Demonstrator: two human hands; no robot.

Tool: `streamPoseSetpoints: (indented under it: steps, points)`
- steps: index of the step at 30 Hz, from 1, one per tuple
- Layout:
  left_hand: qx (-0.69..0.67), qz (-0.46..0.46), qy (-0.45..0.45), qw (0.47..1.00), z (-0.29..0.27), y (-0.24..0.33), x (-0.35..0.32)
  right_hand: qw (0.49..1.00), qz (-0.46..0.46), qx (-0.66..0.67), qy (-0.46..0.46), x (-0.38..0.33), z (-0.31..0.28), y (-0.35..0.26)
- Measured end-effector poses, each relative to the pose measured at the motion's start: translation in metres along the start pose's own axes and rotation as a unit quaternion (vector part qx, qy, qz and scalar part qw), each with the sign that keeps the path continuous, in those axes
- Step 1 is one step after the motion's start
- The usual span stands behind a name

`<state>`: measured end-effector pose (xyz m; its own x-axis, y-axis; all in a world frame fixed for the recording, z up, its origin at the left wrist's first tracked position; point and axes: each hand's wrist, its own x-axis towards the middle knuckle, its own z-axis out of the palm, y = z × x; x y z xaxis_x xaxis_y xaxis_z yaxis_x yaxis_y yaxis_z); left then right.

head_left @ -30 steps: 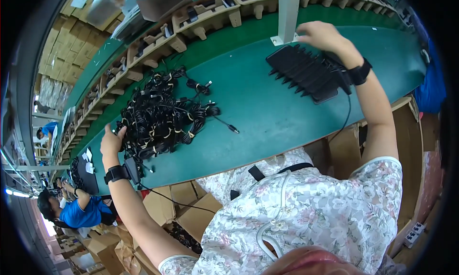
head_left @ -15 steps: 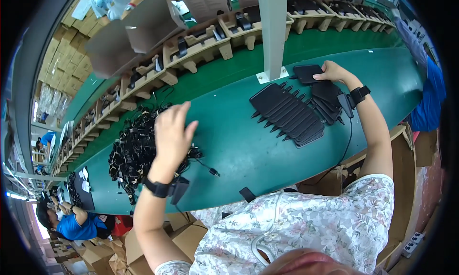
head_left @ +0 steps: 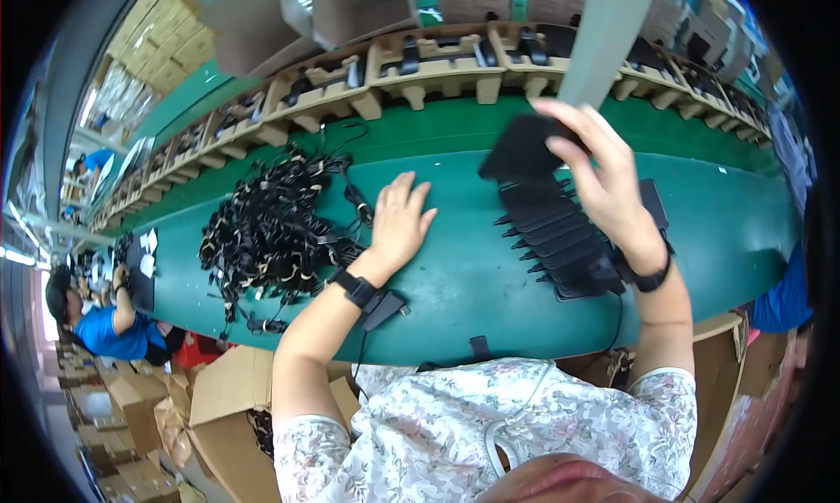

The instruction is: The person gathers a bundle of cables from a box, places them on the table, and then picks up a black pad and a cable to place them into a cardboard tray on the assembly line.

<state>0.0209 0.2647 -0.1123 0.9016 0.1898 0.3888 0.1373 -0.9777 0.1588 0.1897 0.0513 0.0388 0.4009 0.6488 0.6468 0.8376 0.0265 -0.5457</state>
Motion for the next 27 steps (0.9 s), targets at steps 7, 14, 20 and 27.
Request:
streamPoseSetpoints:
  steps: [7, 14, 20, 27]
  points:
    - [-0.022, -0.017, -0.015, 0.999, -0.010, 0.001, -0.009, 0.953, 0.093, -0.108, 0.266, 0.124, 0.107, 0.082]
    - [-0.037, -0.003, 0.028, 0.999, -0.097, -0.010, -0.043, 0.957, 0.076, -0.250, 0.126, 0.202, 0.139, 0.220]
    - [-0.015, -0.059, 0.135, 0.989, -0.139, -0.061, -0.068, 0.954, 0.111, -0.265, -0.088, 0.222, 0.130, 0.255]
    - [0.048, -0.042, 0.200, 0.978, -0.158, -0.192, 0.039, 0.869, -0.008, -0.495, 0.000, 0.176, 0.186, 0.115]
